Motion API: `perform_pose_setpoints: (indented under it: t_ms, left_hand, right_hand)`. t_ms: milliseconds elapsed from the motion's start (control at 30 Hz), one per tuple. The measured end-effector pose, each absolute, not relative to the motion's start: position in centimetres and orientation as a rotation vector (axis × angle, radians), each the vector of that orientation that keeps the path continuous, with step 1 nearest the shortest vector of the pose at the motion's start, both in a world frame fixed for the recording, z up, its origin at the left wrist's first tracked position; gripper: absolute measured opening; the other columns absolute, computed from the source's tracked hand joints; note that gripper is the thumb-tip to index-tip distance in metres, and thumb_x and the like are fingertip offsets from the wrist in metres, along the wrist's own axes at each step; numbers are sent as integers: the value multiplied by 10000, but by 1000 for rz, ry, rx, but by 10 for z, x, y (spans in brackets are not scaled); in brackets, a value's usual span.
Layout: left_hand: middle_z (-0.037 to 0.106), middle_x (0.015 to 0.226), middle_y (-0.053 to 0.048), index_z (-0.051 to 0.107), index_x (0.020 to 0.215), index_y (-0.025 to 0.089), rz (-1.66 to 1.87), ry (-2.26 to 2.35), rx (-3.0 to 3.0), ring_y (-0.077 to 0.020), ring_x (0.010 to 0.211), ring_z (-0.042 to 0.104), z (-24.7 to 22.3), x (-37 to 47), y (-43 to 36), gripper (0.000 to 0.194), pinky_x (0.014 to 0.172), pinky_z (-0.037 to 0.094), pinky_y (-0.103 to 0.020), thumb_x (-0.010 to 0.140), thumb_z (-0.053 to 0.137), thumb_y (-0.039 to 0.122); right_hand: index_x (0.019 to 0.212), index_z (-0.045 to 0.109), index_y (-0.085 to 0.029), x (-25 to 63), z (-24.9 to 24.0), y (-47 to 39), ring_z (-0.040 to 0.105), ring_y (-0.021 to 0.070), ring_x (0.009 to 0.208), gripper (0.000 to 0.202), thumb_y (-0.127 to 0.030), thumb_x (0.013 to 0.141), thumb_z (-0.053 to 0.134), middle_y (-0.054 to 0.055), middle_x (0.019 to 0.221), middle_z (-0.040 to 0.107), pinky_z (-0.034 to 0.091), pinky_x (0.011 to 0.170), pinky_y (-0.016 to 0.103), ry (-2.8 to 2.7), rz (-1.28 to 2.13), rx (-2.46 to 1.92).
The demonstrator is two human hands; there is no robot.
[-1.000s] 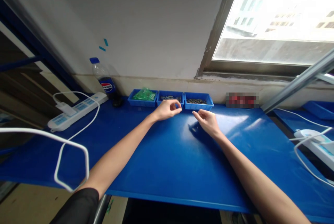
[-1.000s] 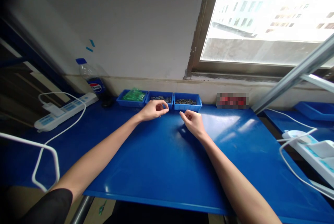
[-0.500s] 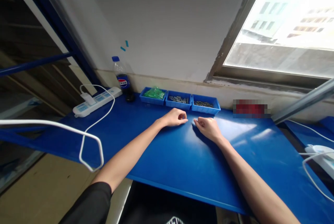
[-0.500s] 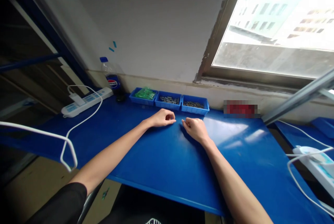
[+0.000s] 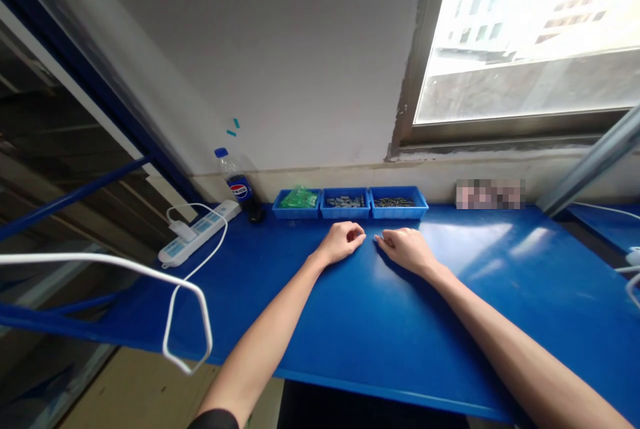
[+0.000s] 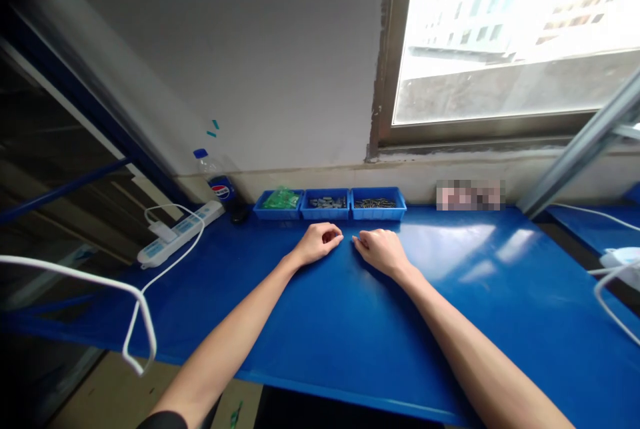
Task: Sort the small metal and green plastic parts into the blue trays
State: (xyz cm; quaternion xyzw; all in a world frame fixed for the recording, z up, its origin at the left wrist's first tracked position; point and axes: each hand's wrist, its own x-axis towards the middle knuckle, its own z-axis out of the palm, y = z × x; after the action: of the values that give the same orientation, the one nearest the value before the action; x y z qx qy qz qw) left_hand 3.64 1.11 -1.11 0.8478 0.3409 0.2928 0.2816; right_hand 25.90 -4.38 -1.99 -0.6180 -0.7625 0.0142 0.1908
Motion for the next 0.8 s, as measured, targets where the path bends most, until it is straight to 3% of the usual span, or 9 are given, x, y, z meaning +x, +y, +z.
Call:
perform_pose_setpoints:
  t_ms: [167,367,467,600,700,800]
  left_hand:
    - [710,772,-33,738,924,157,917,1022,2244,-145,678,614,-11,37,11,197,677,470,-253,947,617,311]
    - [716,855,-61,720,899,162,1161,1199,2284,-168,769,646,-8,27,19,176,777,504,-281,961,586,257]
    - [706,947,-89,731,990,164,1264,1300,2362,-200,875,645,-5,18,22,207,871,520,-324,991,538,238]
    - [692,1192,-138,725,1242,188,1222,1448,2615,-323,1188,538,-1,10,27,325,1065,451,-476,947,589,179]
    - [704,1254,-131,725,1278,190,1122,1464,2718,-362,1230,484,-2,10,34,399,1061,430,-542,922,567,101]
    - [753,1148,-126,760,1213,171,1113,1448,2720,-362,1194,499,-5,12,39,391,1024,446,-547,917,529,60]
  right_hand:
    - [637,616,-232,248,-9,-47,590,198,572,439,-442,1008,513,61,641,682,237,581,330,-2179,68,-1715]
    - [844,699,-246,244,0,-27,648,205,690,265,-432,983,573,51,779,745,287,609,299,-2183,141,-1702]
    - [822,695,-241,239,1,-15,649,211,710,281,-446,976,580,57,779,742,292,613,298,-2156,149,-1709]
    - [748,669,-228,231,-5,-9,643,212,716,336,-430,987,549,64,756,729,283,600,301,-1953,121,-1820]
    - [711,643,-227,229,-11,-10,630,203,694,352,-437,978,551,55,740,722,279,591,300,-1882,122,-1800]
    - [701,626,-230,230,-13,-13,621,195,665,382,-470,984,532,44,712,710,303,597,296,-1826,127,-1725]
